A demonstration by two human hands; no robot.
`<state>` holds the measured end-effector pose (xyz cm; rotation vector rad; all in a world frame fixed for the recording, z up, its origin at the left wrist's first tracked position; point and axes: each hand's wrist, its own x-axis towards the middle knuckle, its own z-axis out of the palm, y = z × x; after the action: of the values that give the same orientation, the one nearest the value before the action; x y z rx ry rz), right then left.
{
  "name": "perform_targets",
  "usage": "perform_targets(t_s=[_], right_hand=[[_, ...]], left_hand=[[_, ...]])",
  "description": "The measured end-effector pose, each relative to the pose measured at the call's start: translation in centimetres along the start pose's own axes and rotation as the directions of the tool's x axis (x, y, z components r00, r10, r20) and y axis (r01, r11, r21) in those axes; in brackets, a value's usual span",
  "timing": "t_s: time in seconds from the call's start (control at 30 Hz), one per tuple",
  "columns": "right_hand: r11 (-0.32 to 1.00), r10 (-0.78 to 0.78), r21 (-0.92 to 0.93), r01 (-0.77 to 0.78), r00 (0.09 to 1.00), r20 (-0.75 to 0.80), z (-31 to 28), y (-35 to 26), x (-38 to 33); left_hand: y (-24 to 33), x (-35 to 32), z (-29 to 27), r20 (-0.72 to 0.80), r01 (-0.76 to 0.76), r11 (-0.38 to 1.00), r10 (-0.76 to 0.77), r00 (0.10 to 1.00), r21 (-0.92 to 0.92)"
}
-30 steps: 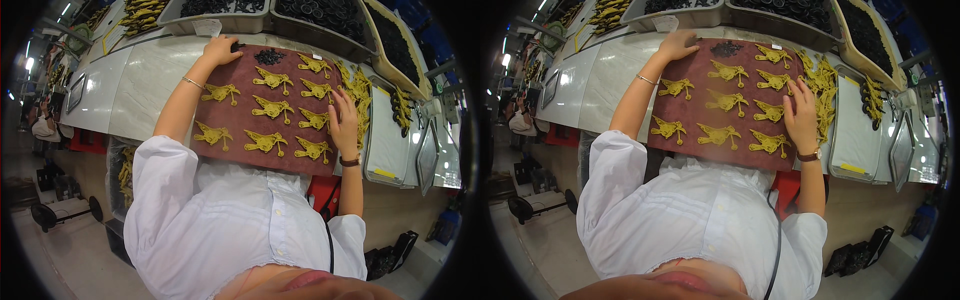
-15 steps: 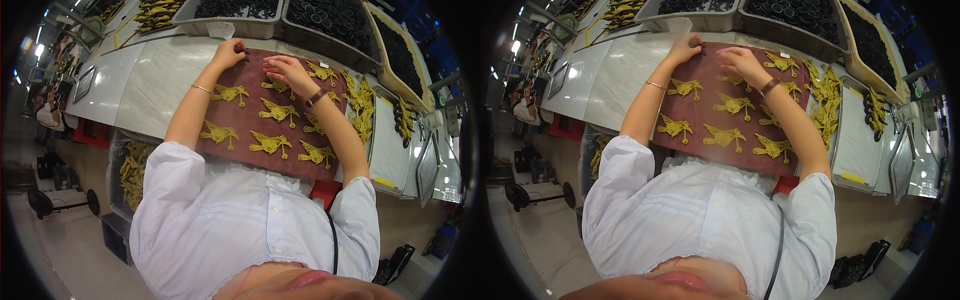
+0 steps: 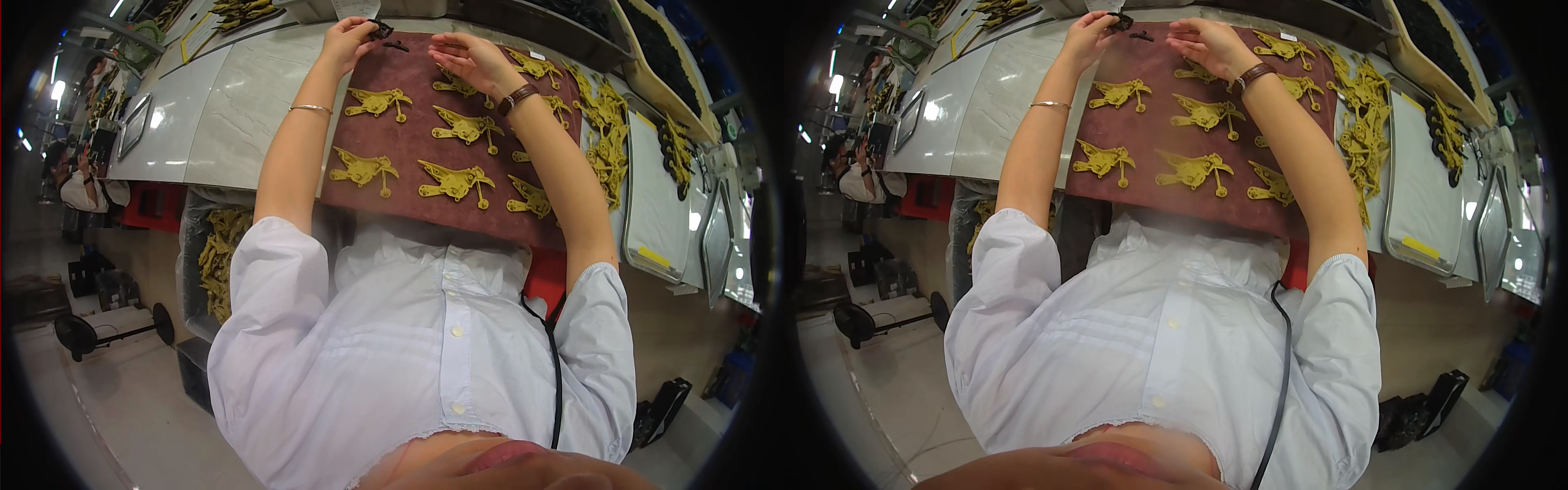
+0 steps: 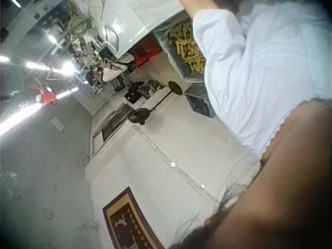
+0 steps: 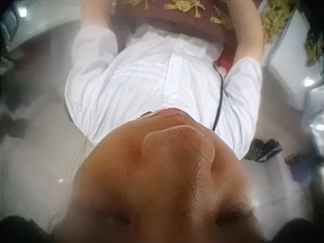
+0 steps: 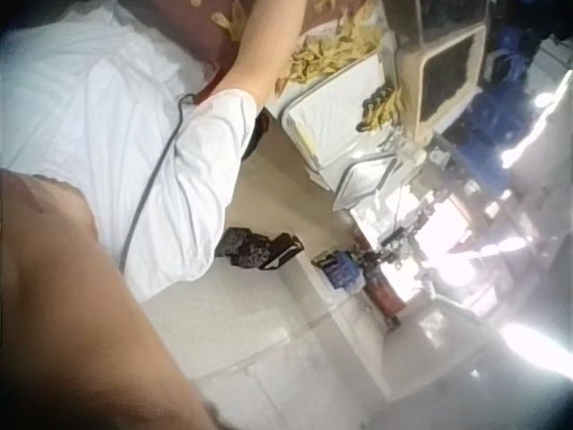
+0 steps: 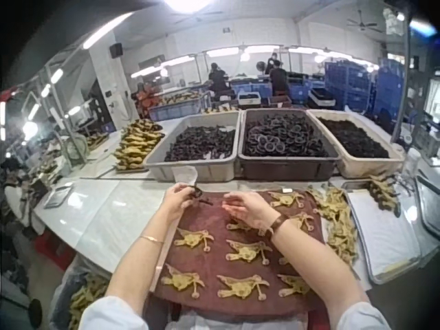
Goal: The person assembles plastic toy motorcycle frames and plastic wheels by hand, attaching the plastic wheels to the plastic motorcycle frames.
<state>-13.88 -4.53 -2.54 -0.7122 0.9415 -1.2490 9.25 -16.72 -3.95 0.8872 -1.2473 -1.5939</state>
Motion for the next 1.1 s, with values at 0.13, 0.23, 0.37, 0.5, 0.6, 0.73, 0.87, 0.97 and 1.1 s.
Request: perform_targets(t_s=[0.13,0.23,0.37,0.5,0.6,0.73,0.87,0.97,1.1], right_hand=[[1.000,-0.005,0.005,0.006,1.000,-0.029,0.3,-0.1,-1.7],[0.999,-0.013,0.043,0.014,0.999,-0.031,0.3,-0.2,-3.0],[0.993,0.010,0.118,-0.001,0.997,-0.075,0.5,0.3,-3.7],[0.980,0.091,0.182,-0.081,0.995,-0.048,0.5,0.2,-2.5],[0.978,0.130,0.166,-0.123,0.991,-0.032,2.1,0.2,-1.2],[0.959,0.193,0.214,-0.186,0.981,-0.013,4.9,0.2,0.3],[0.937,0.222,0.279,-0.211,0.975,-0.008,7.3,0.5,1.4],[0.946,0.194,0.267,-0.186,0.981,-0.003,6.3,1.3,3.1],[0.896,0.265,0.360,-0.259,0.964,0.035,6.0,1.2,3.6]], left_hand=[[0.5,-0.9,0.5,0.066,0.011,0.998,-0.007,0.998,-0.062],[0.9,-1.7,0.7,0.032,0.012,0.999,-0.013,0.999,0.033],[0.6,-2.4,-0.1,0.052,0.030,0.996,-0.034,0.998,0.079],[0.9,-4.1,1.5,0.106,-0.013,0.998,0.006,0.994,0.066],[1.6,-5.0,2.5,0.172,-0.024,0.998,0.012,0.985,0.066],[1.8,-5.3,3.6,0.218,-0.092,0.978,0.049,0.975,0.189],[2.3,-5.2,3.2,0.290,-0.206,0.924,0.111,0.951,0.321],[4.1,-5.5,3.8,0.347,-0.227,0.880,0.077,0.935,0.416],[4.4,-4.7,3.7,0.429,-0.280,0.871,0.090,0.899,0.403]])
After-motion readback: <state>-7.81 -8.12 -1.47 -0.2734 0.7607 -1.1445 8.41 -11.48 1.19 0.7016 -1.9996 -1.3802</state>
